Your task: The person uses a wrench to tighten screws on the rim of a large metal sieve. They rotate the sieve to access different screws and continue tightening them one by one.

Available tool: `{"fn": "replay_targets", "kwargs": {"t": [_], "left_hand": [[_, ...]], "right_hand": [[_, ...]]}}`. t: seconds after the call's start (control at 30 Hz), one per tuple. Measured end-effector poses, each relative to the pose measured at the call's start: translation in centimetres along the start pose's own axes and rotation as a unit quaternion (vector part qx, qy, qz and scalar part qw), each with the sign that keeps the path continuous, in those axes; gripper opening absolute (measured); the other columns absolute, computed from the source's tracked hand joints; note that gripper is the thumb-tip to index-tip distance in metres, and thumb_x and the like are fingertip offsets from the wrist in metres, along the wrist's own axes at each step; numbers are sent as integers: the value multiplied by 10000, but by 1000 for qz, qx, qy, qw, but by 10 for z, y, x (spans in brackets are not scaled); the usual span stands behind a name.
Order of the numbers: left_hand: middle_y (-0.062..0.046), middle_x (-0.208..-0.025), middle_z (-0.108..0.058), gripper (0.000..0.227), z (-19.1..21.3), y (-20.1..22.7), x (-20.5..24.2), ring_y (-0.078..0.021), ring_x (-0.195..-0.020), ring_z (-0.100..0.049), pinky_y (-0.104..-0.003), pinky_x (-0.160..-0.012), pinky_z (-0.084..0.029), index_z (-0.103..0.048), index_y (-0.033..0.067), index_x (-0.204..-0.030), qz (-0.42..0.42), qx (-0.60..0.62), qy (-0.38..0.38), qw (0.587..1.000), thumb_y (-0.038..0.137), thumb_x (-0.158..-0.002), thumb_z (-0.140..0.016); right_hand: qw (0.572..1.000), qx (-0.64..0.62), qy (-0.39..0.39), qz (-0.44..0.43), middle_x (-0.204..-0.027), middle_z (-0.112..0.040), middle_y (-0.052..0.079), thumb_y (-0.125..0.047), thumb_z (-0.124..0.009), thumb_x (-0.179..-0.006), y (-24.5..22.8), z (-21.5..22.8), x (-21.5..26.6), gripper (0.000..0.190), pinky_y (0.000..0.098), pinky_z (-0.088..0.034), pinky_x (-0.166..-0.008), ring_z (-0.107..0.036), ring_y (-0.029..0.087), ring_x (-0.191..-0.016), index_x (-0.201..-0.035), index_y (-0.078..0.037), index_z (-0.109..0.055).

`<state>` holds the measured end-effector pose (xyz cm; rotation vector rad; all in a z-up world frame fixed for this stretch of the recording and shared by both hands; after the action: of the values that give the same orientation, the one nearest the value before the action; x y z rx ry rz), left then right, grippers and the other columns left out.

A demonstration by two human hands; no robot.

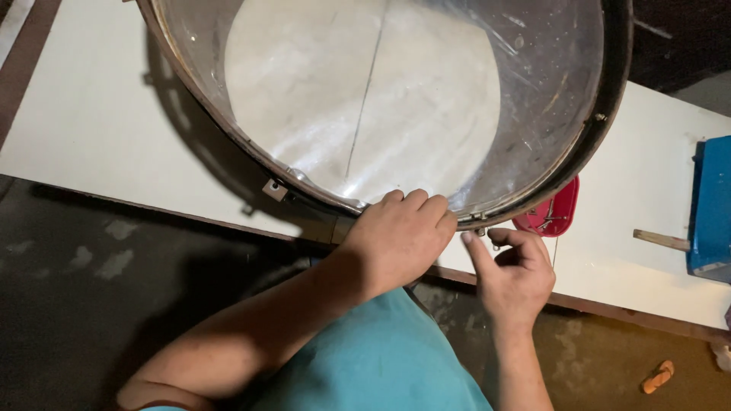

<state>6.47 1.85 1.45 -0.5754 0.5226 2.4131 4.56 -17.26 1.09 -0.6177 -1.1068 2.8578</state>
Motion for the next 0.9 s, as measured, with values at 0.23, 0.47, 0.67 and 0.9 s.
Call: {"fn": "replay_targets", "kwargs": {"t": [0.23, 0.47, 0.67, 0.9], "left_hand": [[-56, -831, -509, 124, 1, -1, 0, -280, -780, -556, -437, -644, -463, -652, 66, -925, 4, 16, -7, 1000, 111, -833, -581], [-54, -823, -496, 122, -1, -2, 1, -279, -786, -554, -435, -640, -463, -636, 87, -921, 1, 3, 11, 1000, 123, -812, -595], [-46, -818, -488, 107, -2, 0, 3, -270, -775, -546, -428, -631, -456, -632, 101, -907, -2, 3, 18, 1000, 124, -809, -594], [-41, -807, -484, 93, 2, -1, 1, -265, -755, -540, -415, -623, -449, -631, 107, -890, -10, -4, 40, 999, 111, -815, -575]], "right_hand": [[1000, -12, -27, 0, -877, -700, 137, -39, -866, -845, -9, -1, -2, 158, 397, -507, -714, -685, 323, -815, -971, -35, -771], [1000, 20, -7, 10, -797, -675, 125, -92, -907, -838, -13, -1, 0, 174, 390, -494, -646, -652, 310, -713, -911, -43, -757], [999, 45, -3, 17, -739, -662, 92, -130, -916, -844, -9, -2, -2, 173, 378, -491, -621, -637, 284, -656, -868, -76, -754], [998, 66, -2, 21, -715, -663, 85, -138, -916, -859, 1, -2, -1, 177, 361, -489, -613, -636, 277, -643, -813, -92, -751]]}}
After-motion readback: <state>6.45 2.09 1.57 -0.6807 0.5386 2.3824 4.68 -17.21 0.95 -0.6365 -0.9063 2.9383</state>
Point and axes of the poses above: each hand's wrist, its own x-axis away from the middle knuckle, its own z-axis out of the back of the hand, y = z × x, the point moved 4 cm from there along -x, towards the middle knuckle
